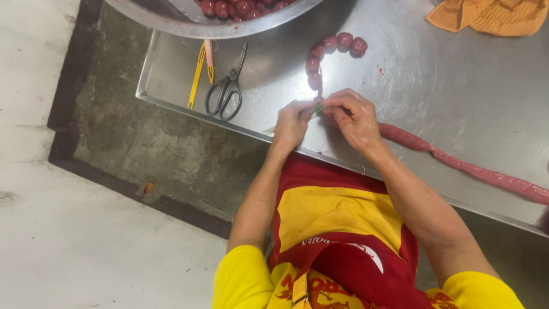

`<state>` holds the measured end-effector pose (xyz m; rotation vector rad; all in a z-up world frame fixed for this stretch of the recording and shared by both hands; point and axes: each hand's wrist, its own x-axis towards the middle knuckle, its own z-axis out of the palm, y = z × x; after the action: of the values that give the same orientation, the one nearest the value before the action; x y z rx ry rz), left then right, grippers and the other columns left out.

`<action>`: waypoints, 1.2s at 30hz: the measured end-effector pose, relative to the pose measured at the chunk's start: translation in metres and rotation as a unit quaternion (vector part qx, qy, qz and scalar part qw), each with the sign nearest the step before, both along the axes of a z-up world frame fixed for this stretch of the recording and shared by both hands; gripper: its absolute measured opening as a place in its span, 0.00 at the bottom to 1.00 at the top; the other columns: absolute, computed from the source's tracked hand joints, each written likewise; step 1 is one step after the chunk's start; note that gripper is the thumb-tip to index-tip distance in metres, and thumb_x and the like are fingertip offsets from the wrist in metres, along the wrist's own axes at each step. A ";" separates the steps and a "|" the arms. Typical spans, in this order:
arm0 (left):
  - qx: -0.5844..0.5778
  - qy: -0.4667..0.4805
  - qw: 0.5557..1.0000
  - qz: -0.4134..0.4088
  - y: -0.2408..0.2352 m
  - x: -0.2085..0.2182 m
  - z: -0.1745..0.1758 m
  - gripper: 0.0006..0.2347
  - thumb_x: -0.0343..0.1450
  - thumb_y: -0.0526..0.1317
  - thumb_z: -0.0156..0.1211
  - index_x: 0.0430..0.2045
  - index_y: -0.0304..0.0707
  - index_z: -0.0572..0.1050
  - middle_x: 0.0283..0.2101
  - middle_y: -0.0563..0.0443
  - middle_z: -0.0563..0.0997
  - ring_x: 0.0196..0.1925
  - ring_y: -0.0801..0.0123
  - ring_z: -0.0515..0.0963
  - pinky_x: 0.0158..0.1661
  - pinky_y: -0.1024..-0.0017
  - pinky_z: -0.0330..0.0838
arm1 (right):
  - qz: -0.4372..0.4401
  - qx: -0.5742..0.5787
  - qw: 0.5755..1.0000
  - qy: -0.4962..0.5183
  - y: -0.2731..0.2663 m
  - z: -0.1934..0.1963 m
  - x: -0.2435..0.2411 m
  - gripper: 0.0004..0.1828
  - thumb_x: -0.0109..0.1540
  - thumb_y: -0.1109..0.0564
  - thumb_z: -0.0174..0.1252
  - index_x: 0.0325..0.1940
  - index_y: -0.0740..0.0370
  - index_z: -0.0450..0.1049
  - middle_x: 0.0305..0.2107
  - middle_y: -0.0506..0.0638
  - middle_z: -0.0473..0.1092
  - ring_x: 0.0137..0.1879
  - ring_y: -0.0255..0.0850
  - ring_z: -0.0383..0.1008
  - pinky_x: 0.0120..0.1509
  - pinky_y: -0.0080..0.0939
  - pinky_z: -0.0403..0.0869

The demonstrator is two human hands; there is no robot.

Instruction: The person ties a long casing filled with meat into individual sausage links using a piece of green string and a needle, repeating the process down the length of the casing.

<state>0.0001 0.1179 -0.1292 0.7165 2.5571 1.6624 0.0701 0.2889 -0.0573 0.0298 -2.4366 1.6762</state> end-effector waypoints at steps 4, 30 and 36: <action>0.391 -0.403 0.827 0.023 0.024 -0.022 -0.009 0.11 0.74 0.29 0.59 0.50 0.31 0.79 0.38 0.46 0.81 0.32 0.72 0.74 0.30 0.76 0.67 | -0.011 0.022 0.999 0.023 -0.012 -0.009 -0.003 0.09 0.65 0.68 0.58 0.48 0.64 0.80 0.44 0.51 0.75 0.48 0.39 0.78 0.51 0.38 0.81; 0.346 -0.409 0.836 -0.118 -0.026 0.090 0.073 0.08 0.77 0.36 0.56 0.44 0.30 0.78 0.29 0.55 0.77 0.29 0.78 0.74 0.31 0.77 0.71 | -0.098 0.237 0.966 -0.011 -0.013 -0.057 -0.009 0.15 0.56 0.57 0.75 0.32 0.65 0.74 0.29 0.56 0.71 0.39 0.52 0.71 0.45 0.51 0.70; 0.381 -0.422 0.794 -0.216 0.015 0.151 0.027 0.11 0.82 0.42 0.52 0.49 0.32 0.77 0.33 0.58 0.74 0.33 0.81 0.70 0.35 0.81 0.69 | -0.091 0.158 0.983 0.010 -0.009 -0.065 -0.002 0.19 0.61 0.56 0.72 0.44 0.66 0.70 0.34 0.54 0.70 0.39 0.48 0.71 0.44 0.48 0.71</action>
<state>0.1509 0.1326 -0.1018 0.3475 1.0106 2.1185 0.0684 0.2802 -0.1226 -0.1276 -2.5759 1.2000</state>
